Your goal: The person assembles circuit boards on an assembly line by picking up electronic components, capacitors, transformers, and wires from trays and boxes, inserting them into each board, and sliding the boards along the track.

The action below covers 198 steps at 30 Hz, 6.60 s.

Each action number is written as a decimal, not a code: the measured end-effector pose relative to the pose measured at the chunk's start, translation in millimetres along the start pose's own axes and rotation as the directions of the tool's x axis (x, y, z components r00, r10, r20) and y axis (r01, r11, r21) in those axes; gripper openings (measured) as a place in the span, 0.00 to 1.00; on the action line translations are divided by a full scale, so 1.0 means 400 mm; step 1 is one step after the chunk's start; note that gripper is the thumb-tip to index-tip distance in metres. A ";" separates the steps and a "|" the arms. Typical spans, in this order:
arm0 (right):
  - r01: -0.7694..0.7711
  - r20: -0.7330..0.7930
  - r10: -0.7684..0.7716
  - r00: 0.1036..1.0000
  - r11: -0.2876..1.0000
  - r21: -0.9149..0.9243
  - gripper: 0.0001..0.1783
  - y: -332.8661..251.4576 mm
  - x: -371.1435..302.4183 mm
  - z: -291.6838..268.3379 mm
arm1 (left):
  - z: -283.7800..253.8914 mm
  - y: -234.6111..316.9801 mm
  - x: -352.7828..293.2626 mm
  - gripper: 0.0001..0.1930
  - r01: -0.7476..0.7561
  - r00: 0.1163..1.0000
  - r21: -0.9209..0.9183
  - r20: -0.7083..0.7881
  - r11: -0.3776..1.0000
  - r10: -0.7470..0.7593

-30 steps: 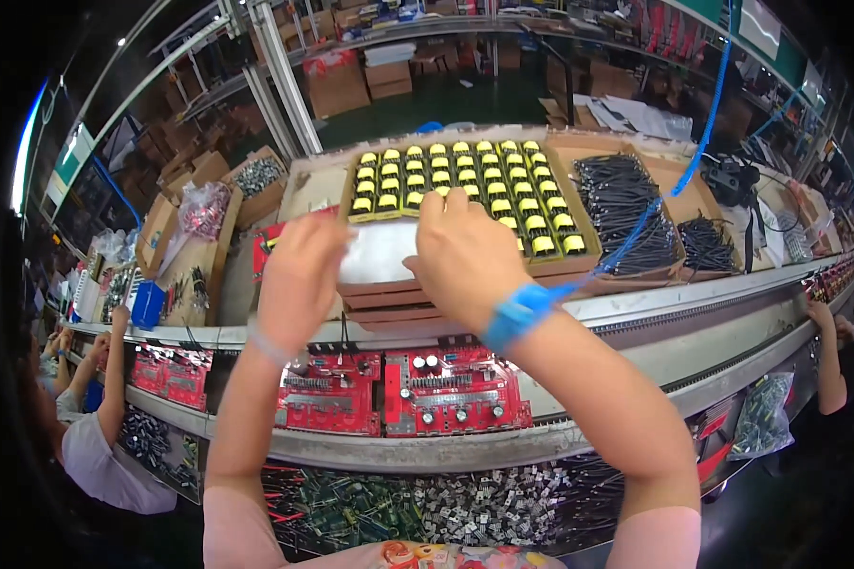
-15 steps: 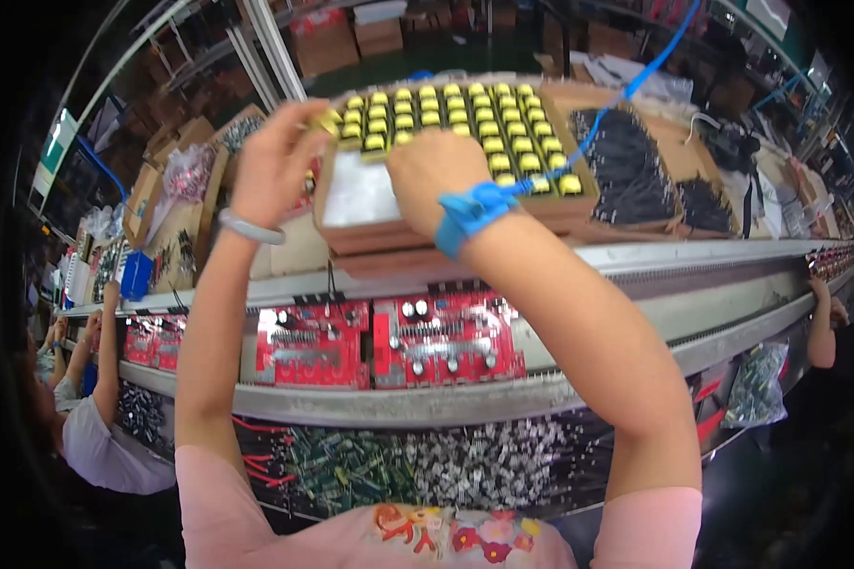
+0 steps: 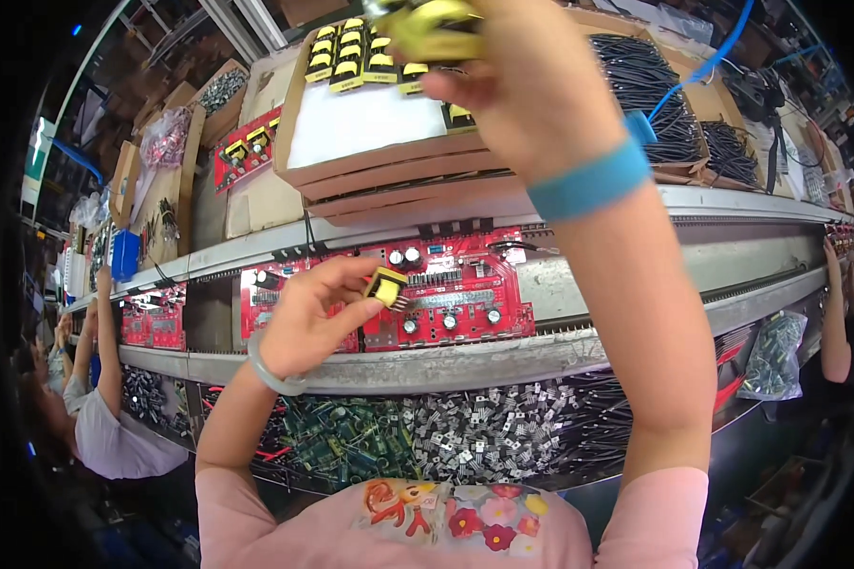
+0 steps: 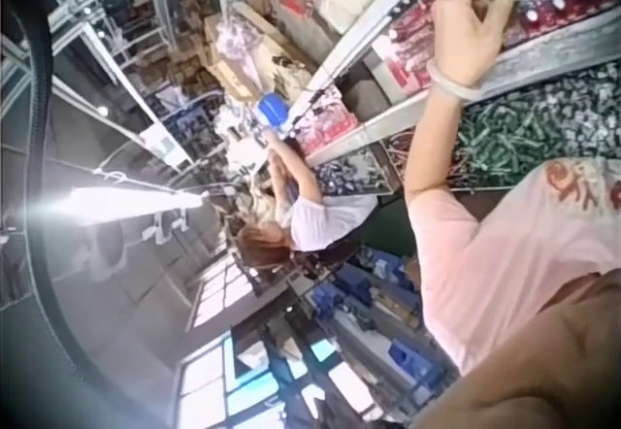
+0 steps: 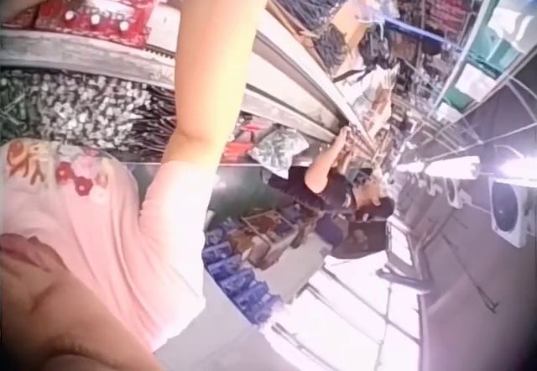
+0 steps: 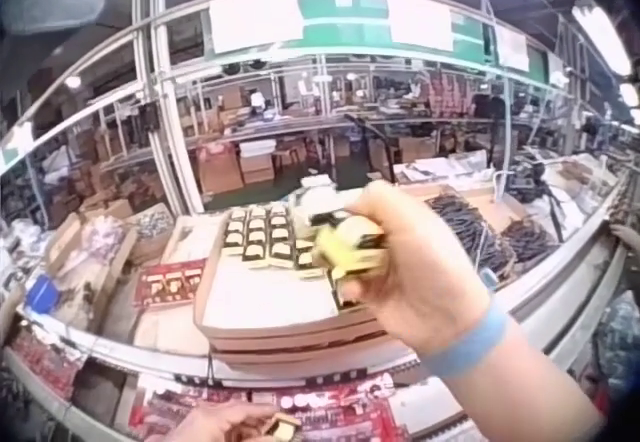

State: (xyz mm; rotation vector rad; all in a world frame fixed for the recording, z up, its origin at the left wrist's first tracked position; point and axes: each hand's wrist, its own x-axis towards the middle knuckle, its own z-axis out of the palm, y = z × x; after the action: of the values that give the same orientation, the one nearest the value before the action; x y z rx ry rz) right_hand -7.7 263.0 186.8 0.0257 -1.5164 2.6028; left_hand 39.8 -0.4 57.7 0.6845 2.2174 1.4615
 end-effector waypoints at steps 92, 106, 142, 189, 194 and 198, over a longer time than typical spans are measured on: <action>0.595 0.571 0.188 0.799 -0.113 -0.796 0.25 0.196 -0.298 -0.320 | -0.120 -0.008 -0.360 0.13 0.158 0.955 0.581 -0.297 0.799 0.026; 0.592 0.532 0.306 0.789 -0.152 -0.791 0.24 0.191 -0.294 -0.299 | -0.233 -0.127 -0.536 0.10 0.281 0.959 0.636 -0.165 0.718 -0.229; 0.124 -0.155 0.420 0.894 -0.566 -0.815 0.11 0.051 -0.707 -0.460 | 0.117 0.040 -0.139 0.11 -0.366 0.885 -0.169 -0.367 0.915 0.287; 0.313 0.311 -0.038 0.950 0.072 -0.947 0.14 0.101 -0.409 -0.230 | 0.105 -0.017 0.014 0.09 -0.365 0.920 0.184 -0.078 0.913 0.384; 0.496 0.498 0.006 0.867 0.087 -0.864 0.15 0.122 -0.350 -0.195 | 0.096 -0.011 0.031 0.16 -0.482 0.870 0.277 0.041 0.831 0.491; 0.557 0.576 0.074 0.814 0.180 -0.810 0.14 0.154 -0.309 -0.150 | 0.099 -0.032 0.027 0.17 -0.512 0.819 0.414 -0.029 0.753 0.573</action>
State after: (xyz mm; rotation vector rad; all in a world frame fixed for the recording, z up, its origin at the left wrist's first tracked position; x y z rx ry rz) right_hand 110.3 272.3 94.0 0.8146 -2.7483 0.9076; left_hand 51.2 30.6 30.2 1.5116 2.6004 1.3446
